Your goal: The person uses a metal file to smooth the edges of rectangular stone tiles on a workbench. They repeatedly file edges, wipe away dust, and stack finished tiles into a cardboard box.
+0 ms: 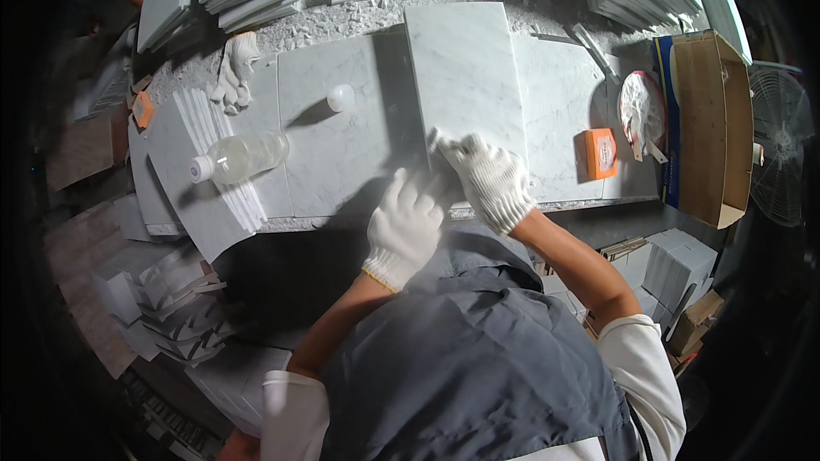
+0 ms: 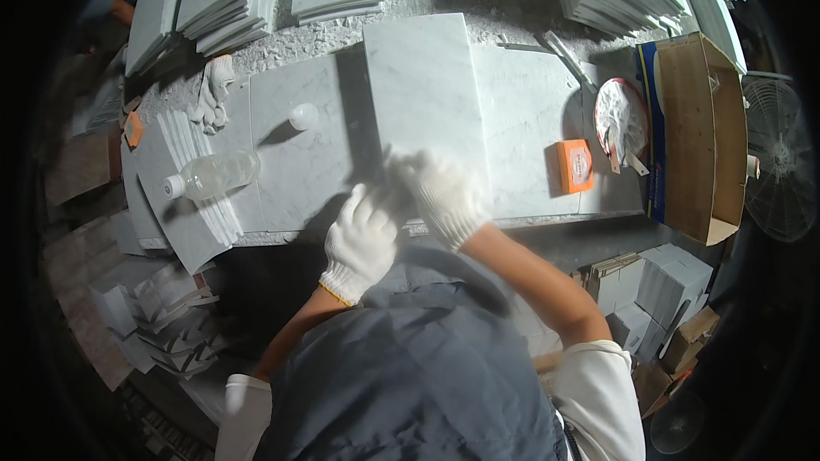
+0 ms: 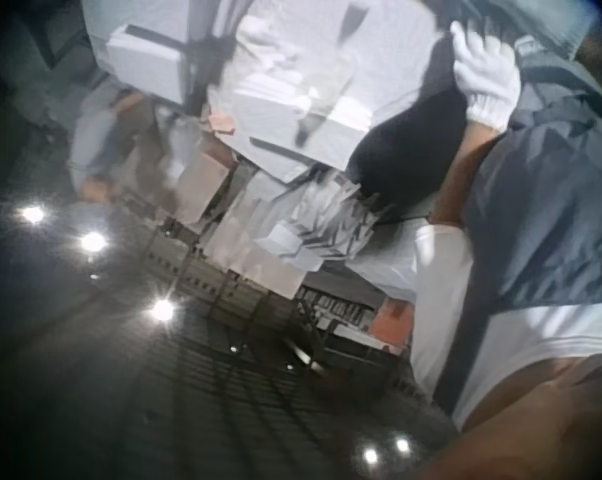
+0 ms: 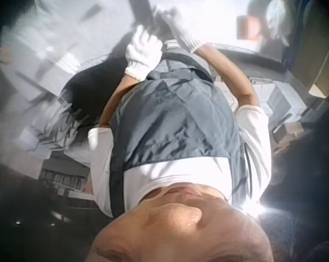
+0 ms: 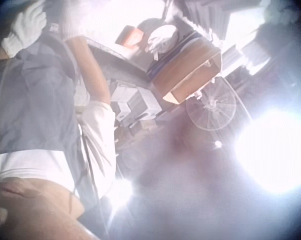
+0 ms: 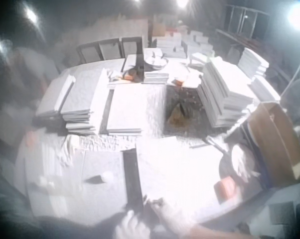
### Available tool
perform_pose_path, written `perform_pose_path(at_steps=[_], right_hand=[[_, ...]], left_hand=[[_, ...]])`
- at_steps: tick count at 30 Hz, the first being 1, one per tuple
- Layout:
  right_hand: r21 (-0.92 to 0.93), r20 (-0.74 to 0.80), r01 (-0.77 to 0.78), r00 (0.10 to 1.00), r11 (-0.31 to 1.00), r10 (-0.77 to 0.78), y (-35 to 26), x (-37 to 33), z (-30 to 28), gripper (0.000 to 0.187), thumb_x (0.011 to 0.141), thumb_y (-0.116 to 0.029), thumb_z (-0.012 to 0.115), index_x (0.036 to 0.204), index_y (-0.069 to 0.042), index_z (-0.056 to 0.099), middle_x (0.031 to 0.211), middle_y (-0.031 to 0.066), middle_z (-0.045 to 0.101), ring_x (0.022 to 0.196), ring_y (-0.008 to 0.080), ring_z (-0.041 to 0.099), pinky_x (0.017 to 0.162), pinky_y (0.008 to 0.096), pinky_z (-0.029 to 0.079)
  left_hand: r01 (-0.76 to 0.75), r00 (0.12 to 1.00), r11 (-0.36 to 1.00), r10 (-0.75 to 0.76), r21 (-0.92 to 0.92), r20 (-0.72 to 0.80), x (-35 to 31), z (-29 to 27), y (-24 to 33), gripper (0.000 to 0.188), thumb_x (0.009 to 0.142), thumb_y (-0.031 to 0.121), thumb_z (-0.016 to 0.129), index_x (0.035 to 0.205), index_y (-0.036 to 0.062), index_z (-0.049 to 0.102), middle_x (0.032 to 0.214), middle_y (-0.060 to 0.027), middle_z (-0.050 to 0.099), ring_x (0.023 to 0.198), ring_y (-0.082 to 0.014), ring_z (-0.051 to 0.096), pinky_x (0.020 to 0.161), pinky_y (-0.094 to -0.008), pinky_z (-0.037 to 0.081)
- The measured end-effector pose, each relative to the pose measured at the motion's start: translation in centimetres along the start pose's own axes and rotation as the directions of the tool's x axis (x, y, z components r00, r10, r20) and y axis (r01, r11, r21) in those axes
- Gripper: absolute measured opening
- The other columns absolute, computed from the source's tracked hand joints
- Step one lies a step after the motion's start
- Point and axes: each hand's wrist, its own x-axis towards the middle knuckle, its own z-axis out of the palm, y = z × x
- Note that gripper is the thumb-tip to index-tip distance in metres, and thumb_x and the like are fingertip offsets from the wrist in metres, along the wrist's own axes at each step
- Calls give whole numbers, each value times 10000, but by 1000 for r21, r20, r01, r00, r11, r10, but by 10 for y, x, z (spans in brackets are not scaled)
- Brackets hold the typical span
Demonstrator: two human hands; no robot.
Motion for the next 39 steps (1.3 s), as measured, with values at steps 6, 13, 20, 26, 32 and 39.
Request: perform_pose_path(at_steps=[6,13,20,26,32,39], right_hand=[[-207,-43,44,998,977,-55,-9,-3,-2,329,994,-231,583,1316,-198,648,1019,116,646,794,272,707,633,391,576],[-199,-71,83,993,976,-99,-14,4,-4,290,985,-200,582,1262,-175,664,1026,130,647,810,297,706,608,422,571],[-290,-11,65,997,955,-71,-14,-15,-9,266,1048,-298,532,1227,-168,681,953,127,669,738,285,709,585,416,566],[-289,-184,121,967,950,-179,-12,15,4,261,999,-278,584,1202,-138,669,969,140,662,776,281,721,566,420,568],[-326,-31,88,994,941,-103,-5,-21,-3,298,988,-278,592,1252,-152,647,990,153,649,730,287,719,540,418,565],[-275,-84,127,984,953,-156,-13,-1,-4,301,985,-247,588,1259,-129,628,1026,178,648,699,288,717,516,409,549]], left_hand=[[93,991,986,-79,-136,104,0,-3,0,461,855,207,578,1304,123,641,1403,-92,584,1317,-344,509,1070,-451,473],[192,967,975,-168,-110,193,2,-12,7,498,940,265,549,1424,163,602,1420,-58,588,1291,-373,521,928,-477,553],[206,967,968,-179,-142,178,4,-16,7,520,907,264,574,1417,169,614,1528,-18,497,1186,-340,562,857,-436,552],[113,941,993,-115,26,317,4,-19,12,554,897,251,593,1439,139,583,1537,-15,474,1037,-320,607,773,-401,566],[107,986,994,-104,-18,129,6,-21,14,553,894,265,604,1422,103,564,1271,-97,646,1050,-328,604,780,-420,557],[234,930,970,-204,-64,306,6,-19,21,441,895,344,663,1215,43,626,1215,-166,625,1099,-364,600,800,-482,552]])
